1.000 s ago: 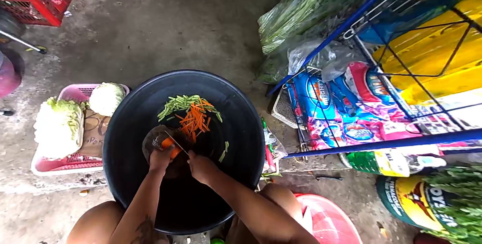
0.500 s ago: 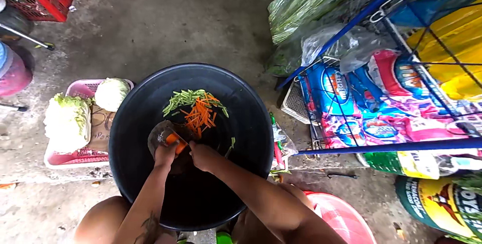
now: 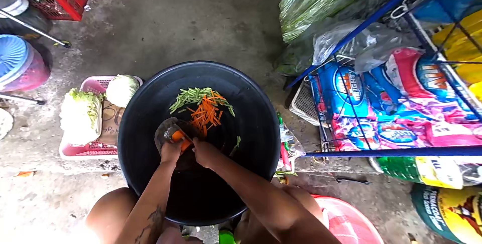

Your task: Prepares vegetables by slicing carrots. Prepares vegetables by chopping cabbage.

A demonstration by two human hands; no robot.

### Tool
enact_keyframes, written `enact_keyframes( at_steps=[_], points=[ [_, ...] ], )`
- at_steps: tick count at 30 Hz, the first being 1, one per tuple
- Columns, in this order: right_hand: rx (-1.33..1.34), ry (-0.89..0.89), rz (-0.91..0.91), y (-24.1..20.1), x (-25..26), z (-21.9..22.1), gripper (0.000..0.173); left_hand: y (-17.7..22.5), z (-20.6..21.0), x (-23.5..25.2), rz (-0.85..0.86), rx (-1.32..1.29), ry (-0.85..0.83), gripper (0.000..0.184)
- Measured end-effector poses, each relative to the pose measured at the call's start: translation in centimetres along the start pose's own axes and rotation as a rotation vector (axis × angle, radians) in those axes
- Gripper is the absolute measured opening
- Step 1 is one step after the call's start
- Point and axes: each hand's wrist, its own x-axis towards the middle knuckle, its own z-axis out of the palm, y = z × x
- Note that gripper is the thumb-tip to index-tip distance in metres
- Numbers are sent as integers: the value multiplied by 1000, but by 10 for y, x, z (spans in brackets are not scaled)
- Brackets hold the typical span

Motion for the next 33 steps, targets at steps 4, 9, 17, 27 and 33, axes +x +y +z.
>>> enact_keyframes(
  at_steps=[4, 9, 17, 27, 33],
  points=[
    [53, 61, -1, 11, 7, 19, 47, 1, 1, 0, -15, 41, -4, 46],
    [56, 94, -3, 6, 5, 21, 46, -2, 1, -1, 12, 28, 19, 46],
    [177, 119, 42, 20, -37, 49, 48, -6, -2, -4, 45, 18, 4, 46],
    [40, 23, 88, -2, -38, 6, 48, -9, 1, 2, 96, 82, 1, 47],
    [87, 85, 72, 15, -13, 36, 45, -8, 1, 3, 98, 37, -4, 49]
  ],
)
